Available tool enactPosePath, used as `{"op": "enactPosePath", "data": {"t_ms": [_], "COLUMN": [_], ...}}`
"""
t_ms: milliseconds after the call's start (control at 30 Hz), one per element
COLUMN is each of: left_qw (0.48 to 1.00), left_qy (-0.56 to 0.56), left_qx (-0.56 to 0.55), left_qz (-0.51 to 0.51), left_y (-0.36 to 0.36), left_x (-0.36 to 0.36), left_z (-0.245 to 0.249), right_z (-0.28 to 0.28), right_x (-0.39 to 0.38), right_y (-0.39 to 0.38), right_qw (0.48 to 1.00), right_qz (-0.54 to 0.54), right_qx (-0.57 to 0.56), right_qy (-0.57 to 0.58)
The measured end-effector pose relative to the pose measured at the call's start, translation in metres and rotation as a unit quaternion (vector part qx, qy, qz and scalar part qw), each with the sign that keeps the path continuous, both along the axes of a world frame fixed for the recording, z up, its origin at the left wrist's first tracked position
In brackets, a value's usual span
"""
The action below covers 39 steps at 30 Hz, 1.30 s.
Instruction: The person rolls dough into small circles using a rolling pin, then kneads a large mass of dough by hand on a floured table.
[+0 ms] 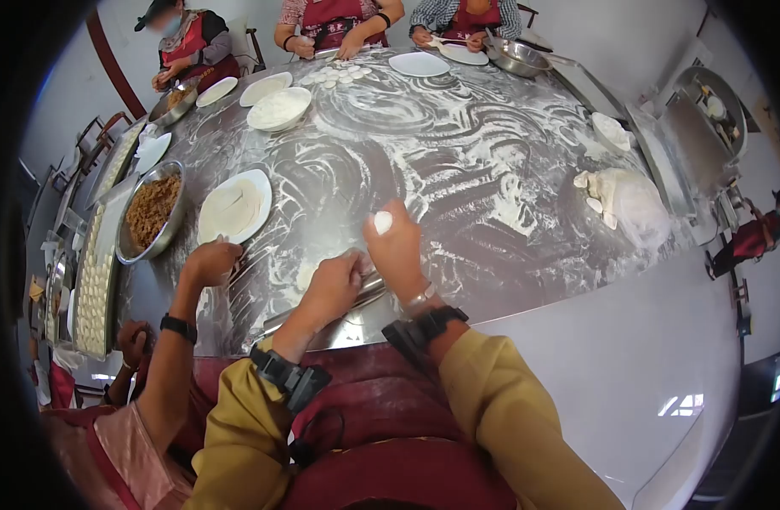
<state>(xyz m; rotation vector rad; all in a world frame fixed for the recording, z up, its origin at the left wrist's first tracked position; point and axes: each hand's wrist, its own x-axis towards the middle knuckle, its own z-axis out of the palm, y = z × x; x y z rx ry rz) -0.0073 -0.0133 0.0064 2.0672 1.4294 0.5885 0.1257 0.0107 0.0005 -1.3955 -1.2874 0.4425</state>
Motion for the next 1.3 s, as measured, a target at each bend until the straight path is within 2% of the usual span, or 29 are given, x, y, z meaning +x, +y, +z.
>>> {"op": "enactPosePath", "data": {"t_ms": [100,133,233,267,367,500,567,733,833,933,1033,1100,1133,1200,1300], "left_qw": [0.998,0.996,0.998,0.998,0.996,1.000,0.999,0.998,0.997,0.996,0.999,0.999,0.999,1.000,0.999], "left_qy": [0.043,0.066,0.048,-0.014,-0.020,-0.019,-0.035,0.039,-0.011,-0.025,-0.031,-0.043,-0.032,-0.009,0.010], "left_qx": [0.030,-0.023,0.001,-0.048,-0.080,0.015,0.010,0.007,-0.063,-0.074,-0.007,-0.007,-0.001,0.010,0.040], "left_qz": [-0.038,-0.050,-0.041,-0.026,-0.037,-0.004,0.003,-0.046,-0.032,-0.036,-0.005,0.015,0.016,0.004,-0.007], "left_y": [0.007,0.003,0.001,-0.001,-0.007,-0.003,-0.001,0.001,-0.003,-0.009,-0.011,-0.015,-0.017,-0.020,-0.029], "left_x": [0.001,-0.003,-0.014,-0.020,-0.021,-0.002,0.000,-0.009,-0.017,-0.014,-0.002,0.001,0.001,-0.003,-0.005], "left_z": [-0.015,-0.002,-0.012,-0.014,-0.011,-0.005,-0.004,-0.010,-0.001,-0.002,-0.010,-0.009,-0.008,-0.015,-0.019], "right_z": [0.003,-0.007,-0.017,-0.016,-0.007,-0.002,0.000,-0.012,-0.017,-0.013,-0.004,-0.005,-0.008,-0.017,-0.039], "right_x": [0.000,0.009,0.023,0.023,0.019,-0.001,-0.005,0.019,0.022,0.015,0.003,0.002,0.006,0.015,0.026], "right_y": [-0.005,-0.017,-0.063,-0.072,-0.051,0.003,0.010,-0.052,-0.059,-0.039,-0.006,-0.002,-0.007,-0.026,-0.058], "right_qw": [1.000,1.000,1.000,1.000,0.999,0.999,0.999,1.000,0.999,0.999,0.999,0.999,0.998,0.998,0.999], "right_qz": [0.005,0.007,-0.005,-0.013,-0.005,-0.002,0.012,-0.009,-0.024,-0.025,-0.011,-0.008,-0.010,-0.020,0.007], "right_qx": [-0.018,-0.019,-0.010,-0.004,0.042,0.038,0.035,0.016,0.034,0.019,0.029,0.029,0.060,0.037,0.010], "right_qy": [0.015,0.018,0.022,0.023,-0.027,0.001,0.008,0.004,0.000,-0.013,-0.018,-0.014,-0.032,-0.041,0.048]}}
